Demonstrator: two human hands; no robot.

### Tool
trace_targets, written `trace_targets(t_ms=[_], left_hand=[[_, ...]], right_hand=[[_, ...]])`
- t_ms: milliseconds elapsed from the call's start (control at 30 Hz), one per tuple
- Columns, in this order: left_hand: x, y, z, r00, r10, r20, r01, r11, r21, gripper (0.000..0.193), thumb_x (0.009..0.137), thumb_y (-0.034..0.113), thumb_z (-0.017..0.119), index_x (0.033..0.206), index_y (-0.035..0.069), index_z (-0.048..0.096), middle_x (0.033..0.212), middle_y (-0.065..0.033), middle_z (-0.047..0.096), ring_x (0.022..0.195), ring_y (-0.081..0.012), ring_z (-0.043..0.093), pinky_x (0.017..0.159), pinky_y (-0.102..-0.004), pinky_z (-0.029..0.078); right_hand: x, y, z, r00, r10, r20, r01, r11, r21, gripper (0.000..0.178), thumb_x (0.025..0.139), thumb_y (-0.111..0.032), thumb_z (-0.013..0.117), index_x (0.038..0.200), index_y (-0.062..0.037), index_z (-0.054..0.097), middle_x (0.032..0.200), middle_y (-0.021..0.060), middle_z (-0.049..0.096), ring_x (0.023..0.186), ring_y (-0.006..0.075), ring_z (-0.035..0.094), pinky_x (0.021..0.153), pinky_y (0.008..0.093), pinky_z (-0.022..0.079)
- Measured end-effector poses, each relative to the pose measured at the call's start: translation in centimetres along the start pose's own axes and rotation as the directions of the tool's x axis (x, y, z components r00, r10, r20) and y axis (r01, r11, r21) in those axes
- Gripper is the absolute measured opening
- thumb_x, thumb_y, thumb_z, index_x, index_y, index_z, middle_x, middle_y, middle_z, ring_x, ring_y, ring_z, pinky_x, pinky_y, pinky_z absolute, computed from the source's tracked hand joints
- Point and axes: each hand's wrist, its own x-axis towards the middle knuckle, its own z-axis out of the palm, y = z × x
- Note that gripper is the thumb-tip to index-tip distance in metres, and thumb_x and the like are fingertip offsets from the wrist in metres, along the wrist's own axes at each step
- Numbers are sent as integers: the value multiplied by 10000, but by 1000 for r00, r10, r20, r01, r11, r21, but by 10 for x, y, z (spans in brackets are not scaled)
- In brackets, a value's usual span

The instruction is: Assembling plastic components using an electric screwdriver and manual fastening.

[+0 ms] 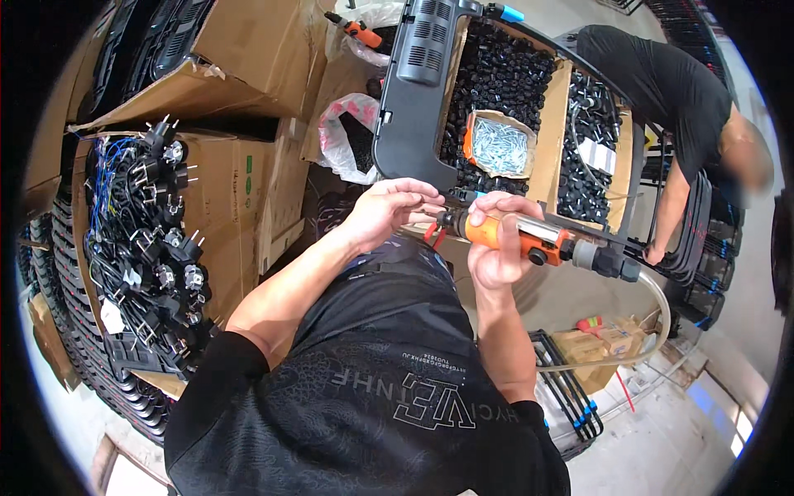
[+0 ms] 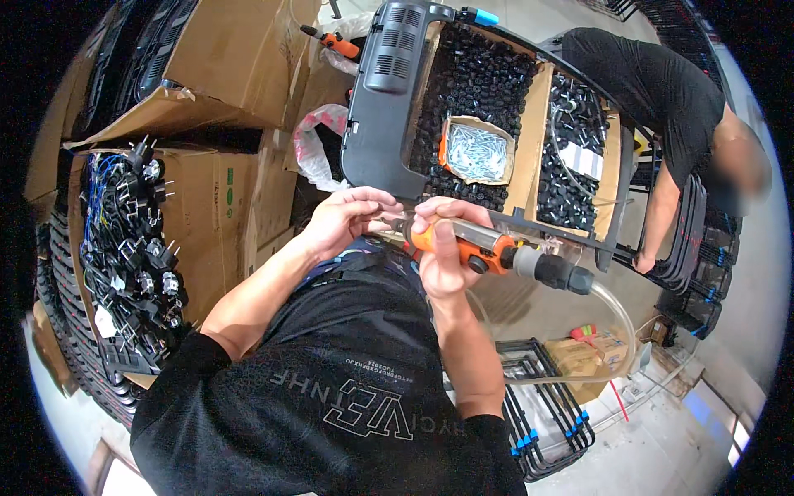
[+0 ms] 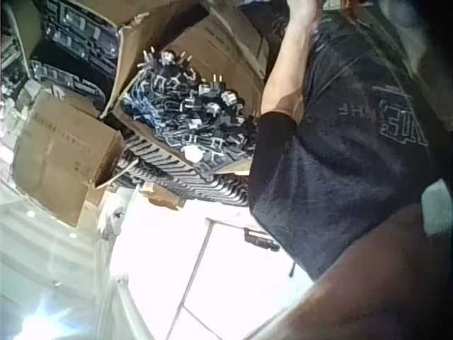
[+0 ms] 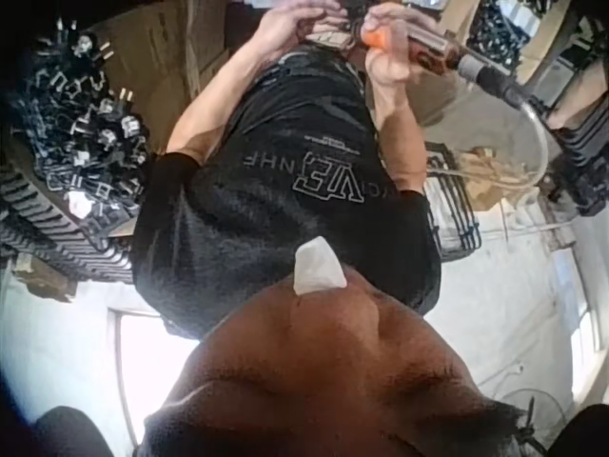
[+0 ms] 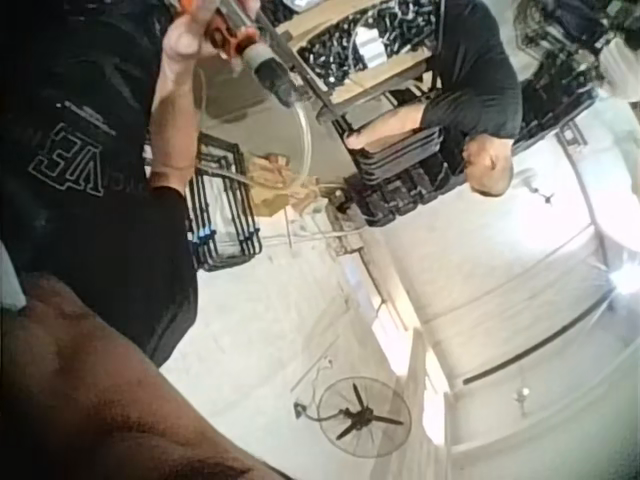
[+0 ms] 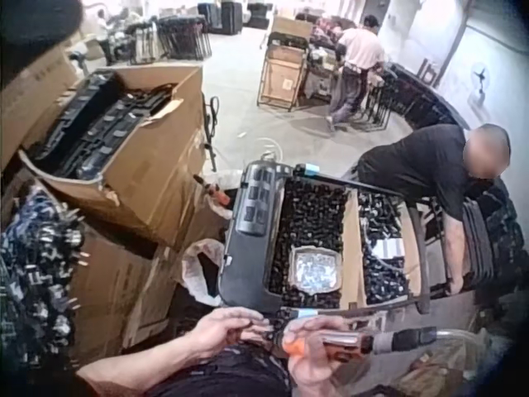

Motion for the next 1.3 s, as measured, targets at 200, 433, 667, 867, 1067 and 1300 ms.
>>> trace_targets(t_ms=[200,433,667,867,1067,1300], left_hand=[[1,1,11,1000,15,16,-17,989,145,268,960,74,450,1157,-59,574,1147,-174,635,1049,-229,633,927,-321,505],[-1,2,13,999,17,38,-26,972,233,275,960,78,451,1170,-48,575,1152,-147,637,1033,-201,629,925,-307,503],[17,20,28,999,37,30,-44,948,316,274,958,76,457,1170,-52,575,1165,-159,629,1038,-223,633,924,-320,510],[59,51,29,999,-42,30,38,991,131,267,956,73,460,1151,-63,582,1167,-189,623,1085,-287,625,911,-355,529],[124,97,20,1000,7,15,-10,986,167,266,954,73,457,1139,-68,585,1111,-188,645,986,-263,658,852,-330,541],[265,240,-20,857,503,-113,-265,618,740,278,890,209,600,1031,-21,667,873,-96,698,706,-180,637,625,-273,493]], right_hand=[[0,0,0,1000,-2,-14,2,1000,-8,212,896,-161,604,1005,1,523,898,200,602,695,213,566,705,352,467],[2,1,0,998,19,52,-18,1000,-22,188,897,-135,591,1002,5,523,895,200,603,703,216,569,697,355,479],[17,2,2,997,-56,-58,54,998,-42,168,901,-114,575,1004,6,519,898,197,602,701,212,564,689,345,485],[53,10,-4,979,-80,-185,69,995,-66,150,904,-102,560,1003,3,521,894,191,600,700,210,560,689,344,485],[104,36,-11,936,-114,-333,73,989,-132,127,901,-94,549,988,-5,523,883,181,602,690,212,558,708,337,481],[207,70,-17,903,-205,-378,130,968,-213,117,897,-94,557,971,-8,525,858,174,606,686,207,567,713,334,483]])
